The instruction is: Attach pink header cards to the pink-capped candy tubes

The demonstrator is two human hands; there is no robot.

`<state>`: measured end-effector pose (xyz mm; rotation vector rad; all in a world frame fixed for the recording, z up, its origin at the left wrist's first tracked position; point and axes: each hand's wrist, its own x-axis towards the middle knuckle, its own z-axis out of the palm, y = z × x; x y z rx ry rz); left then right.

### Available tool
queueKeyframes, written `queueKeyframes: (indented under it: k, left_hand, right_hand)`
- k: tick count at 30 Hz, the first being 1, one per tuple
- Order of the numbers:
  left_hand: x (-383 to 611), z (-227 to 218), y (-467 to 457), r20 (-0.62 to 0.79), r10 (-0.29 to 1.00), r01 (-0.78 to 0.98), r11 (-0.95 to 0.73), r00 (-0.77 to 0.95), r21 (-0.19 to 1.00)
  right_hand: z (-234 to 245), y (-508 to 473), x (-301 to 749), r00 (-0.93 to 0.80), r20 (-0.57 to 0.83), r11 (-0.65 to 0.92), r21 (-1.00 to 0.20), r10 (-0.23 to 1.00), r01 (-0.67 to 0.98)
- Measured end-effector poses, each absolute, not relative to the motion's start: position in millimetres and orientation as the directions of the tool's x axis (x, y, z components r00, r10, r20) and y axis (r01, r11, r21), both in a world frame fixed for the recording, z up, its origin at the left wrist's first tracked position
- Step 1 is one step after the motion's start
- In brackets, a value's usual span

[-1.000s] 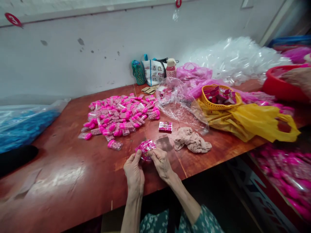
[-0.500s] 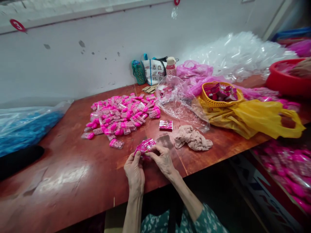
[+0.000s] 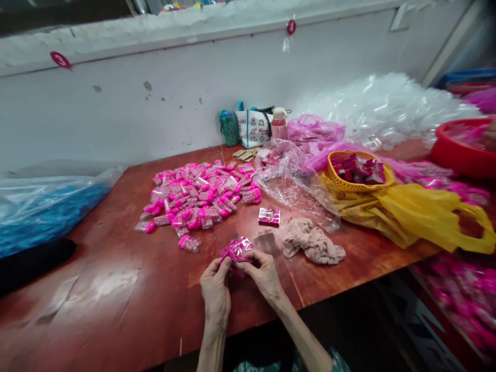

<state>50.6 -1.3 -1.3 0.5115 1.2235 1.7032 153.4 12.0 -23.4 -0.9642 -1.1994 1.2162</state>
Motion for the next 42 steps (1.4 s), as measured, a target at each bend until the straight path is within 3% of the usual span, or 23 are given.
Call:
queueKeyframes:
  k: [12,27,34,42]
  left_hand:
    - [60,-6,10,-0.162,0.871,-0.376,-0.027,-0.463,0.926]
    - [33,21,7,0.004,0.911,-0.105,-0.052,-0.412,0.993]
    - [22,36,7,0.069,0.953,-0.004,-0.074,-0.296,0.997]
    - [14,37,13,0.041,0.988,0.042,-0.035,-0.152,0.998]
  right_hand:
    - [-21,12,156,0.103,0.254,0.243,-0.964,0.962,0.106]
    - [-13,10,157,0.029,0.254,0.241,-0.945,0.967,0.219]
    - [-4,13,152,-0.043,0.257,0.259,-0.937,0.966,0.233]
    - [12,16,153,-0.179,0.307,0.349,-0.888,0.935,0.3]
